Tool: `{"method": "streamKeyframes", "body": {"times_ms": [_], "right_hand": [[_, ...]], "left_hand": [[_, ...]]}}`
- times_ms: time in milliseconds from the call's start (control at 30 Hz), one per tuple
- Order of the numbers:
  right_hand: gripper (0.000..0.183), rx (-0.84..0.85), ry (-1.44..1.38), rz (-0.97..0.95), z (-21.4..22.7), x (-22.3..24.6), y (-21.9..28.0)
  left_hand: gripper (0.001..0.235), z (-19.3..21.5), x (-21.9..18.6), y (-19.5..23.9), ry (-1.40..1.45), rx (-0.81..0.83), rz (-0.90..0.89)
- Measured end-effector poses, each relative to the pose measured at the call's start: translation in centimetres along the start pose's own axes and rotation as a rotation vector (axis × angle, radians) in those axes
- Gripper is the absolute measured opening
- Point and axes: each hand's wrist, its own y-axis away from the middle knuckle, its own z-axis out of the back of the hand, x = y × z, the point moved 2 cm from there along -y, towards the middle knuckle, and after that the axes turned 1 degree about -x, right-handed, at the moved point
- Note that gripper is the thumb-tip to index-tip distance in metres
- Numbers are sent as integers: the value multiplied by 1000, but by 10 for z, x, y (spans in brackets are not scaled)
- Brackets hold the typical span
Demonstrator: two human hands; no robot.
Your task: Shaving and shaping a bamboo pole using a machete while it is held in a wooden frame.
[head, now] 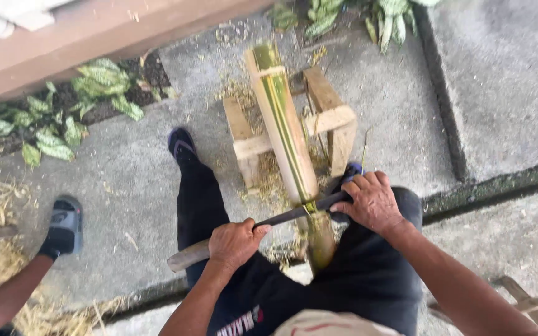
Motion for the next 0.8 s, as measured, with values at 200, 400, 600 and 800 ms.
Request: {"method": "streamKeyframes", "body": {"times_ms": [200,400,600,800], "right_hand": [[57,34,252,-2,34,-51,-192],[74,-65,313,56,52,-85,-307],[76,-136,293,112,37,-86,-274],[71,-29,161,21,25,-52,-152]], "left_hand": [[63,97,27,-131,25,-7,135],[60,178,35,-206,38,-179,94],[69,163,25,-178,-24,-197,83],[67,86,4,-97,-50,-186,52]]}}
